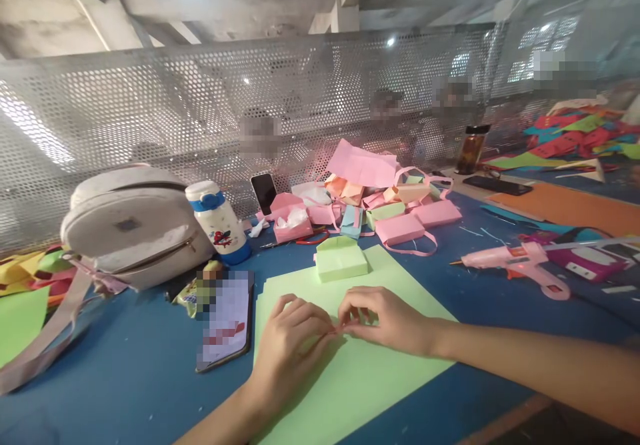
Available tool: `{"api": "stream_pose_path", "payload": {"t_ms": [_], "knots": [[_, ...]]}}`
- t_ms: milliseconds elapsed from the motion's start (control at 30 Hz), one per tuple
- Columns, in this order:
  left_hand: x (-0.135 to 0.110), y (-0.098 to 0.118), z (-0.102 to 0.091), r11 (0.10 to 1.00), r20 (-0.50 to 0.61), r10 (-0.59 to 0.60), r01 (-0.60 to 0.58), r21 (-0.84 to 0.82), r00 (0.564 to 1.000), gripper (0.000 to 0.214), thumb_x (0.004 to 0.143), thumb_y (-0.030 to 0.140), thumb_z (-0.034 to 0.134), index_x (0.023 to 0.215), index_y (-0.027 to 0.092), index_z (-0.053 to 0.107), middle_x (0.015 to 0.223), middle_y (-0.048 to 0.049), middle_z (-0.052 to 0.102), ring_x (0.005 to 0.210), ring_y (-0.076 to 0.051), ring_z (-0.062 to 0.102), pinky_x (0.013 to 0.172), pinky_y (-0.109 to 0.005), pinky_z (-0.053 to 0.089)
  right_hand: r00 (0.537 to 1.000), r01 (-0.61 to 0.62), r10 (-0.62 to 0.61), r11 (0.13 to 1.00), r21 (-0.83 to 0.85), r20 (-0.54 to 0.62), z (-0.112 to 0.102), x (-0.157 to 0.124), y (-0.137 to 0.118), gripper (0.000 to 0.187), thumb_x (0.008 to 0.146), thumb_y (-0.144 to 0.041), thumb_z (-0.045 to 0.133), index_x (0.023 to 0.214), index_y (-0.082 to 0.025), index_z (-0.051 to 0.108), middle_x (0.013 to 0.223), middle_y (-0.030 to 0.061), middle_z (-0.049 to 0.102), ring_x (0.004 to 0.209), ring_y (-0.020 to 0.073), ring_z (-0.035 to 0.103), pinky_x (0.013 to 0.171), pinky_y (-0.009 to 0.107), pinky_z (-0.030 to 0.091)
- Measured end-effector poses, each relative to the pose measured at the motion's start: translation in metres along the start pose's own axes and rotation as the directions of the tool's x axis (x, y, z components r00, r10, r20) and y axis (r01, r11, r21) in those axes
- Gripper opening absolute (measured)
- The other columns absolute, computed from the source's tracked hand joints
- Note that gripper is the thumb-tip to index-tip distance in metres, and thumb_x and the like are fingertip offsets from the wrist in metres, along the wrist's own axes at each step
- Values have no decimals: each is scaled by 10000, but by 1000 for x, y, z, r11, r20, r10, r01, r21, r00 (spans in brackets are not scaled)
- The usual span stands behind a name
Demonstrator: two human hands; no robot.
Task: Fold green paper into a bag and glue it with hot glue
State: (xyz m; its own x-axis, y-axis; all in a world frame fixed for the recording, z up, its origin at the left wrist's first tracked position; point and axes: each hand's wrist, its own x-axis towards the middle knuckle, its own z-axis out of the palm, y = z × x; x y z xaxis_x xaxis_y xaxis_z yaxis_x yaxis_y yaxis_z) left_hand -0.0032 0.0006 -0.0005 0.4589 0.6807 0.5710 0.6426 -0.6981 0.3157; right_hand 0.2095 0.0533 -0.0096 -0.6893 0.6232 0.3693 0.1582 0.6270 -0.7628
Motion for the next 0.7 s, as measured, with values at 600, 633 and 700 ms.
{"api": "stream_pose_path", "payload": {"t_ms": [600, 633, 700], "knots": [[-1, -3, 1, 1000, -22, 27, -27, 10, 999, 130, 881, 211, 703, 770, 210, 634, 824, 41, 711, 707, -135, 600, 786, -343, 382, 1000, 11, -11, 1000, -2, 6, 0, 0, 4, 62, 859, -225, 715, 857, -183, 669, 802, -8, 621, 675, 104, 519, 622, 215, 410], [-1, -3, 0, 1000, -16, 24, -23, 4, 1000, 142, 882, 214, 702, 763, 206, 626, 824, 39, 712, 709, -137, 602, 788, -345, 384, 1000, 8, -8, 1000, -4, 4, 0, 0, 4, 66, 857, -226, 718, 855, -183, 669, 800, -9, 620, 674, 104, 519, 621, 214, 410], [0, -3, 0, 1000, -1, 21, -21, -6, 1000, 145, 893, 217, 688, 765, 203, 621, 831, 33, 714, 719, -141, 609, 788, -346, 387, 1000, 2, -2, 1000, -7, 0, -1, 0, 5, 70, 854, -227, 721, 851, -182, 668, 796, -11, 616, 673, 103, 519, 618, 212, 410]]}}
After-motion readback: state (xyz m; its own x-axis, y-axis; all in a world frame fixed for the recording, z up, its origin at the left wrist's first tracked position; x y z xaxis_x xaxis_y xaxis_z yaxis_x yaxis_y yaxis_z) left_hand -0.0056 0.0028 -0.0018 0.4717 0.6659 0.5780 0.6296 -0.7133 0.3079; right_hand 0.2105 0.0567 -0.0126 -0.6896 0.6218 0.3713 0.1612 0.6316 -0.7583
